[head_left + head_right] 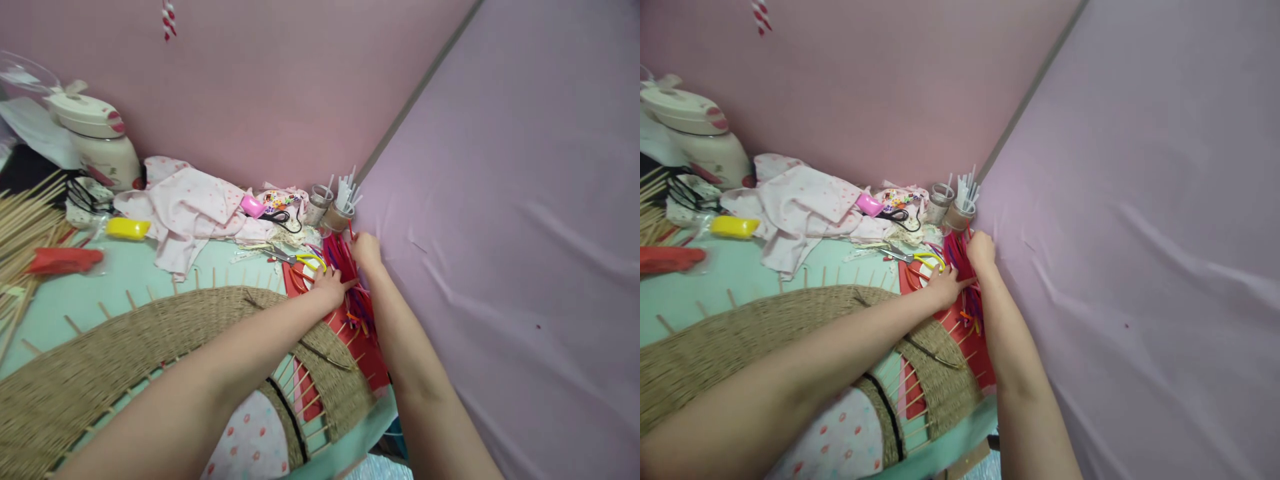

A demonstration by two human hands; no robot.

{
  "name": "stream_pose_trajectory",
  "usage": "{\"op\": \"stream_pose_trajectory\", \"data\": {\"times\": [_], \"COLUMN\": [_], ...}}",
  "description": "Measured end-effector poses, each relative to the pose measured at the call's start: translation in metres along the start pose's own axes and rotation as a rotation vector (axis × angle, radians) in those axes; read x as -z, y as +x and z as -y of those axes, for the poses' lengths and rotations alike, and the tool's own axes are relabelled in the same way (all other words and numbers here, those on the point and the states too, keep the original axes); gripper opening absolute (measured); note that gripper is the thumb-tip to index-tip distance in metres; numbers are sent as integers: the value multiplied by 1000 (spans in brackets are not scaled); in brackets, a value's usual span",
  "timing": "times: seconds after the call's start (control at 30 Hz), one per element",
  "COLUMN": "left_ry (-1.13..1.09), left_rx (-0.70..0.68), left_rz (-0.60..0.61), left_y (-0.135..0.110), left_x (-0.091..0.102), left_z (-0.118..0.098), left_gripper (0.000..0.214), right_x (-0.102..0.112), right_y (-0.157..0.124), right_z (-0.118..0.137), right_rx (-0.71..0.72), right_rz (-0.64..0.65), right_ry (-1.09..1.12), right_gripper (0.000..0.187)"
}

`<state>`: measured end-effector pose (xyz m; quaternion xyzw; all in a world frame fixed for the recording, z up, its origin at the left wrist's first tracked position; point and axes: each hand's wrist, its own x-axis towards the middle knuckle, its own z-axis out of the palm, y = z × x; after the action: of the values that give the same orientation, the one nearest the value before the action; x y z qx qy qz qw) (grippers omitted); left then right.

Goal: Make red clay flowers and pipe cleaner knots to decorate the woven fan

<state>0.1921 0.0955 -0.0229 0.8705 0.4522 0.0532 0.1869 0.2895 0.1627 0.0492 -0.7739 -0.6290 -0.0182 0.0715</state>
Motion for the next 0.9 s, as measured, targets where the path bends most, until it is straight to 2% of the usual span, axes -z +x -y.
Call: {"op": "stream_pose_trajectory", "data": {"times": [0.1,0.2,0.27,0.33,0.4,0.47,0.53,0.6,0.67,0.73,0.77,0.83,0.9], "left_ry": [7,1,-19,-53,-98,-157,-239,-333,-477,-1108,-1349,-1669,-1799], "left_rx": [7,3,-7,-23,-43,-49,-40,-25,-15,17,54,131,192], "left_rz": [3,5,1,-27,-91,-176,-243,-304,-366,-384,-360,-358,-418], "left_y": [2,1,-2,-6,-12,-21,-35,-57,-89,-125,-143,-175,-200], "left_x": [0,0,3,11,27,50,79,106,125,131,129,121,108], "left_z": [-4,-5,-6,-6,-8,-8,-7,-3,1,5,7,11,16], "left_gripper": [58,57,60,61,59,55,44,36,36,30,27,22,21], "right_x": [22,55,85,117,148,171,180,176,160,136,123,98,76], "right_y": [-6,-14,-28,-51,-83,-117,-148,-171,-184,-191,-193,-200,-209], "right_z": [5,14,19,23,24,25,26,27,29,32,34,40,49], "right_rx": [60,132,254,403,516,596,559,520,459,363,314,230,182], "right_rz": [-128,-333,-697,-970,-1045,-977,-789,-514,-223,72,196,374,503], "right_ry": [73,184,403,480,449,389,517,769,1037,1239,1326,1449,1499], "right_gripper": [30,34,30,26,22,16,12,6,8,14,17,21,24]}}
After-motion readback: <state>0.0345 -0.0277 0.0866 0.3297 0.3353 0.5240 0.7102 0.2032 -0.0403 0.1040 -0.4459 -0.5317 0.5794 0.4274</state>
